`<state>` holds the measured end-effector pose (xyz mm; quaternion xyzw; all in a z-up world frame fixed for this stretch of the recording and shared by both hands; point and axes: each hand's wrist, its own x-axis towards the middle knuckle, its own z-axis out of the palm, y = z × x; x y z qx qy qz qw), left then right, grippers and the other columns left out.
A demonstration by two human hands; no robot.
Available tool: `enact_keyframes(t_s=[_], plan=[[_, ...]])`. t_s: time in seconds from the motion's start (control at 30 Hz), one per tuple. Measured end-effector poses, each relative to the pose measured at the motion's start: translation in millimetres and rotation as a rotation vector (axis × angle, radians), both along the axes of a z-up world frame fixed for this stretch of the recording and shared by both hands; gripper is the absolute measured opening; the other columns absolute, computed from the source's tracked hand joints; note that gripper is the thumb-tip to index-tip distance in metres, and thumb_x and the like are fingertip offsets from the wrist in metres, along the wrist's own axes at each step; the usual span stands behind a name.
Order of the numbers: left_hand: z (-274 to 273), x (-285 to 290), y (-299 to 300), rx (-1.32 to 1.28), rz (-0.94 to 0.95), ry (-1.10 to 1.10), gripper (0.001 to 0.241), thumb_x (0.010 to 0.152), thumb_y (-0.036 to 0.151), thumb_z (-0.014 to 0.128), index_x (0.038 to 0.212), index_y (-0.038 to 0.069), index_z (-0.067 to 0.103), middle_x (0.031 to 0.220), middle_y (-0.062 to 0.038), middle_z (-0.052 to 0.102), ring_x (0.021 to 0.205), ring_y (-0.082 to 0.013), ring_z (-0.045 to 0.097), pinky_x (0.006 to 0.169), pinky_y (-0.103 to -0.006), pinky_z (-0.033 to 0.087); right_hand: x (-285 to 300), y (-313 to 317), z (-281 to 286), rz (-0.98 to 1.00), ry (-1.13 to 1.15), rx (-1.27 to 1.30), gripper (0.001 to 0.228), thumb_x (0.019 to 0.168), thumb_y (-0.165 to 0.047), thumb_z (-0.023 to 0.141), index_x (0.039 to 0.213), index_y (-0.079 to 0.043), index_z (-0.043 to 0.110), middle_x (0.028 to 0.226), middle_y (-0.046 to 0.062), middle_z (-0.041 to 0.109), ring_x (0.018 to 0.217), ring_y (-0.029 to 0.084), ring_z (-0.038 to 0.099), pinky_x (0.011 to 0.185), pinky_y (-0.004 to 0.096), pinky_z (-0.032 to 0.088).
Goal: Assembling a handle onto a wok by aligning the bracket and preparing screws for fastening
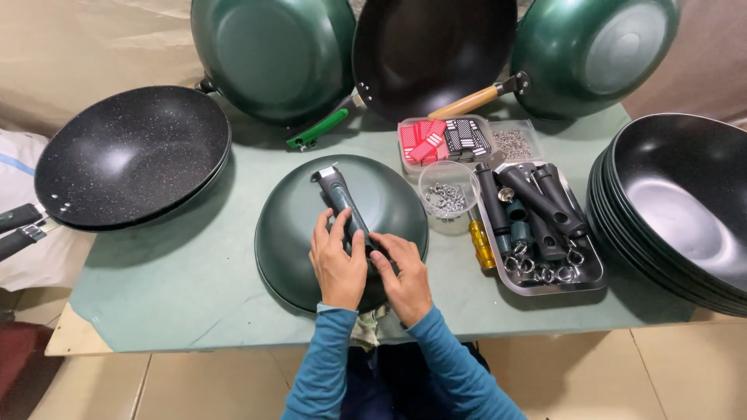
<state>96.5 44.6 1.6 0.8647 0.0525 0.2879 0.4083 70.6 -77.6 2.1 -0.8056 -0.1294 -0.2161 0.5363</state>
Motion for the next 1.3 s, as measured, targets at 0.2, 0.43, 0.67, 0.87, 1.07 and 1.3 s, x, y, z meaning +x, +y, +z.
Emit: enact_keyframes(t_s=[0.2,0.43,0.67,0.87,1.07,1.3], plan=[[62,-30,-35,-0.204,-0.145,-0.290,0.030,0.097,0.008,0.060,0.124,0.012,0.072,0.139,-0.014,0.058,0.130,-0.0367,0.056,0.108,-0.0456,0.043,31,-53,-1,-0.052,-0.009,0.016,0.022,0.101,-0.016,0.066,0.120,-0.015,0.078,0.115,0.009,0.077,0.117,0.028,0.068,0.101,0.041,0.052],[27,-40,-117,-0.376,-0.581,-0.126,0.029,0.102,0.006,0.046,0.124,0.000,0.064,0.126,-0.015,0.063,0.119,-0.0288,0.062,0.106,-0.0395,0.048,95,-142,-24,-0.192,0.011,-0.095,0.022,0.099,-0.010,0.061,0.114,-0.011,0.078,0.115,0.005,0.076,0.109,0.018,0.069,0.097,0.030,0.053],[-53,32,-181,0.514,-0.291,0.014,0.057,0.080,0.005,0.071,0.134,0.004,0.055,0.135,-0.019,0.054,0.129,-0.0345,0.050,0.094,-0.0442,0.045,199,-201,-102,-0.201,0.082,-0.516,0.020,0.091,-0.018,0.075,0.103,-0.033,0.081,0.098,-0.007,0.078,0.099,0.021,0.071,0.092,0.036,0.058],[-87,66,-191,0.631,-0.163,-0.020,0.042,0.091,0.010,0.061,0.131,0.000,0.059,0.134,-0.021,0.059,0.129,-0.0364,0.051,0.095,-0.0450,0.043,258,-189,-132,-0.075,0.182,-0.801,0.025,0.091,-0.011,0.069,0.103,-0.028,0.082,0.102,-0.001,0.079,0.099,0.030,0.074,0.092,0.043,0.060],[-95,79,-182,0.581,-0.127,-0.129,0.034,0.090,0.014,0.056,0.121,0.001,0.061,0.125,-0.022,0.059,0.131,-0.0405,0.049,0.094,-0.0470,0.041,282,-166,-143,-0.021,0.346,-1.089,0.035,0.084,-0.017,0.071,0.113,-0.035,0.079,0.113,-0.001,0.076,0.109,0.030,0.072,0.098,0.043,0.061],[-100,92,-179,0.619,-0.115,-0.176,0.023,0.087,0.010,0.060,0.107,0.000,0.065,0.113,-0.021,0.063,0.128,-0.0399,0.053,0.093,-0.0455,0.043,305,-173,-179,-0.002,0.519,-1.141,0.029,0.079,-0.029,0.081,0.108,-0.033,0.081,0.116,-0.002,0.070,0.114,0.028,0.070,0.096,0.047,0.061]])
